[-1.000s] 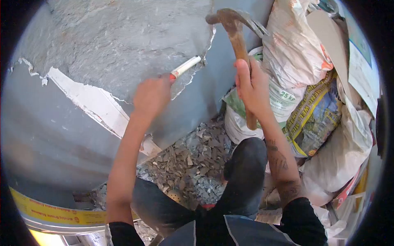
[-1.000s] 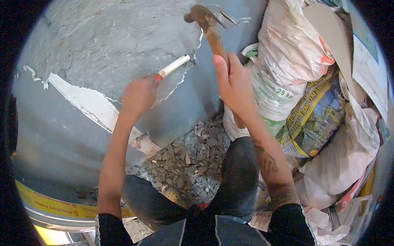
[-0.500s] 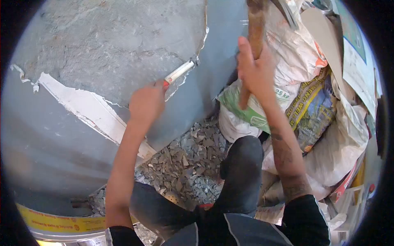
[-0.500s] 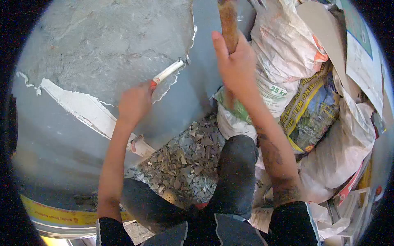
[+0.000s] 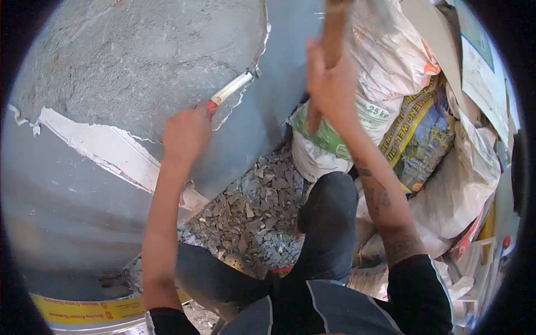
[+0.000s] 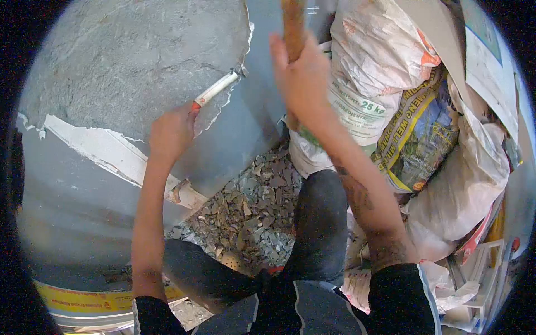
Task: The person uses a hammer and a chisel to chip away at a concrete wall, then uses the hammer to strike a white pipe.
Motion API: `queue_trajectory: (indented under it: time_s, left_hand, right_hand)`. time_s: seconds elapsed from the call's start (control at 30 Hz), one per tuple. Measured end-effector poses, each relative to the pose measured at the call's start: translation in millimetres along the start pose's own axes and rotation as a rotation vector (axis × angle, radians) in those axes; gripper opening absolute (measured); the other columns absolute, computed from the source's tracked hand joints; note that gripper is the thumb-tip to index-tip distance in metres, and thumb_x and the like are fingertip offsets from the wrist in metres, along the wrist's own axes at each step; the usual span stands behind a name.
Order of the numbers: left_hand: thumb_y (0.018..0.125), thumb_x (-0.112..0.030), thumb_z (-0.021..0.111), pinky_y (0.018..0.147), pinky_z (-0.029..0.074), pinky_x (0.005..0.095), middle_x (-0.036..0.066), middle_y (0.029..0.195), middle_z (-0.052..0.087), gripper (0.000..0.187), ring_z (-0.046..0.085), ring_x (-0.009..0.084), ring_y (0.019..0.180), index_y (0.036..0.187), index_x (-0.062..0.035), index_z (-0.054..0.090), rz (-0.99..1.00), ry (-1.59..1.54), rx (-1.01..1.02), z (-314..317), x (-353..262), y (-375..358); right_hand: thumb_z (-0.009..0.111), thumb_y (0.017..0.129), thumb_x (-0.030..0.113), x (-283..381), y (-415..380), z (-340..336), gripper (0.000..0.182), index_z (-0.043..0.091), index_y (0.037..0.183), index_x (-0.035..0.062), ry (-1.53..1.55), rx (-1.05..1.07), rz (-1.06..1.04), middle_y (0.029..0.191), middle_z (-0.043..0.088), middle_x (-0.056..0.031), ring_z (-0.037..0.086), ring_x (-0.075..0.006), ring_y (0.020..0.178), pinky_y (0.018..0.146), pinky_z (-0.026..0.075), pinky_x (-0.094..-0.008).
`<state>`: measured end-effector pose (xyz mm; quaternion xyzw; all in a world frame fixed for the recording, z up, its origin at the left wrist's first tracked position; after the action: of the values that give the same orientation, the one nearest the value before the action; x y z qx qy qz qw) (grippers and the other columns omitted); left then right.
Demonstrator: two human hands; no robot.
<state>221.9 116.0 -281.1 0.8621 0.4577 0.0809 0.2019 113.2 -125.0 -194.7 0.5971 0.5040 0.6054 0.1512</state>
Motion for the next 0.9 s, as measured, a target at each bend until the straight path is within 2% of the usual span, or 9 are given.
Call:
queue_trajectory:
  time_s: [0.07, 0.13, 0.3, 0.47, 0.5, 0.57, 0.6, 0.67, 0.9]
  left_hand:
    - [0.099, -0.029, 0.052, 0.066, 0.052, 0.0496, 0.017, 0.083, 0.068, 0.026, 0.067, 0.0387, 0.074, 0.103, -0.0061, 0.064, 0.009, -0.014, -0.033, -4.5, 0.5, -0.9]
    - [0.099, -0.03, 0.052, 0.065, 0.052, 0.0496, 0.017, 0.082, 0.068, 0.027, 0.067, 0.0384, 0.074, 0.103, -0.0065, 0.065, 0.006, -0.002, -0.008, -2.7, 3.1, -0.6]
    - [0.099, -0.031, 0.053, 0.063, 0.051, 0.0499, 0.017, 0.081, 0.068, 0.027, 0.067, 0.0372, 0.073, 0.102, -0.0079, 0.065, 0.029, -0.014, -0.042, 5.0, 10.3, 2.9]
    - [0.098, -0.032, 0.053, 0.06, 0.051, 0.0496, 0.016, 0.081, 0.068, 0.026, 0.067, 0.0366, 0.072, 0.099, -0.0091, 0.066, -0.02, 0.036, -0.029, 1.9, 8.0, 1.7]
    - [0.098, -0.032, 0.053, 0.06, 0.051, 0.0496, 0.016, 0.081, 0.068, 0.026, 0.067, 0.0366, 0.072, 0.099, -0.0091, 0.066, -0.021, 0.036, -0.028, 2.9, 8.7, 1.7]
    - [0.098, -0.033, 0.053, 0.061, 0.052, 0.049, 0.016, 0.079, 0.068, 0.026, 0.067, 0.0369, 0.073, 0.099, -0.0097, 0.066, 0.011, 0.006, -0.067, -1.1, 8.9, 1.8]
    - [0.098, -0.033, 0.053, 0.061, 0.052, 0.049, 0.016, 0.079, 0.068, 0.026, 0.067, 0.0369, 0.073, 0.099, -0.0097, 0.066, 0.015, 0.01, -0.071, -1.8, 9.4, 2.2]
    - [0.098, -0.033, 0.053, 0.061, 0.051, 0.049, 0.016, 0.076, 0.067, 0.027, 0.067, 0.0374, 0.073, 0.1, -0.0103, 0.067, -0.043, 0.016, 0.031, 6.7, 15.3, 5.0]
    - [0.098, -0.034, 0.053, 0.062, 0.051, 0.0494, 0.016, 0.079, 0.068, 0.027, 0.067, 0.0378, 0.072, 0.102, -0.0116, 0.068, -0.014, 0.035, -0.027, 6.2, 10.9, 0.3]
  right_hand:
    - [0.068, 0.089, 0.038, -39.5, -25.2, 24.6, 0.039, 0.062, 0.091, -0.0002, -0.055, 0.073, -0.002, 0.074, 0.066, -0.0214, 0.067, -0.0422, 0.071, 0.062, 0.05, -0.0465]
    - [0.067, 0.091, 0.034, -70.5, -60.9, 67.9, 0.038, 0.061, 0.089, -0.0032, -0.23, 0.747, 0.128, 0.064, 0.062, -0.0135, 0.064, -0.03, 0.062, 0.06, 0.049, -0.0426]
    - [0.071, 0.086, 0.043, -20.5, -15.5, 14.0, 0.048, 0.064, 0.079, -0.0032, -0.214, 0.638, 0.085, 0.072, 0.064, -0.0237, 0.066, -0.04, 0.065, 0.06, 0.05, -0.0459]
    - [0.065, 0.091, 0.045, 14.4, 22.2, -12.3, 0.048, 0.063, 0.086, -0.0024, 0.172, -0.024, -0.081, 0.07, 0.063, -0.0235, 0.065, -0.0383, 0.067, 0.06, 0.05, -0.0446]
    - [0.065, 0.091, 0.042, 6.3, 10.1, -3.1, 0.045, 0.062, 0.087, -0.002, 0.132, 0.013, 0.058, 0.069, 0.063, -0.0231, 0.066, -0.0378, 0.068, 0.06, 0.05, -0.0445]
    - [0.065, 0.093, 0.038, -43.0, -24.0, 43.2, 0.034, 0.057, 0.087, 0.0045, -0.29, 0.108, -0.361, 0.056, 0.054, -0.0007, 0.05, -0.0102, 0.042, 0.04, 0.038, -0.028]
    - [0.065, 0.093, 0.038, -31.5, -25.3, 31.1, 0.034, 0.057, 0.087, 0.0045, -0.289, 0.102, -0.361, 0.056, 0.054, -0.0007, 0.05, -0.0102, 0.042, 0.04, 0.038, -0.028]
    - [0.067, 0.09, 0.04, -61.4, -61.8, 48.0, 0.041, 0.059, 0.084, 0.0004, -0.072, 0.93, 0.4, 0.058, 0.059, -0.01, 0.063, -0.0277, 0.05, 0.052, 0.051, -0.0411]
    - [0.067, 0.089, 0.036, 3.2, 0.0, -11.5, 0.039, 0.064, 0.086, -0.0029, 0.048, 0.545, 0.312, 0.059, 0.061, -0.0107, 0.064, -0.026, 0.048, 0.054, 0.052, -0.0408]
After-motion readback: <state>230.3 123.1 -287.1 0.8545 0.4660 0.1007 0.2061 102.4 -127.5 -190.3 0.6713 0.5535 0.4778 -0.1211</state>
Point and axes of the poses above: each hand's wrist, its own y-axis towards the middle knuckle, its own z-axis out of the palm, x = y × z, the point moved 8 cm from there along y, towards the middle knuckle
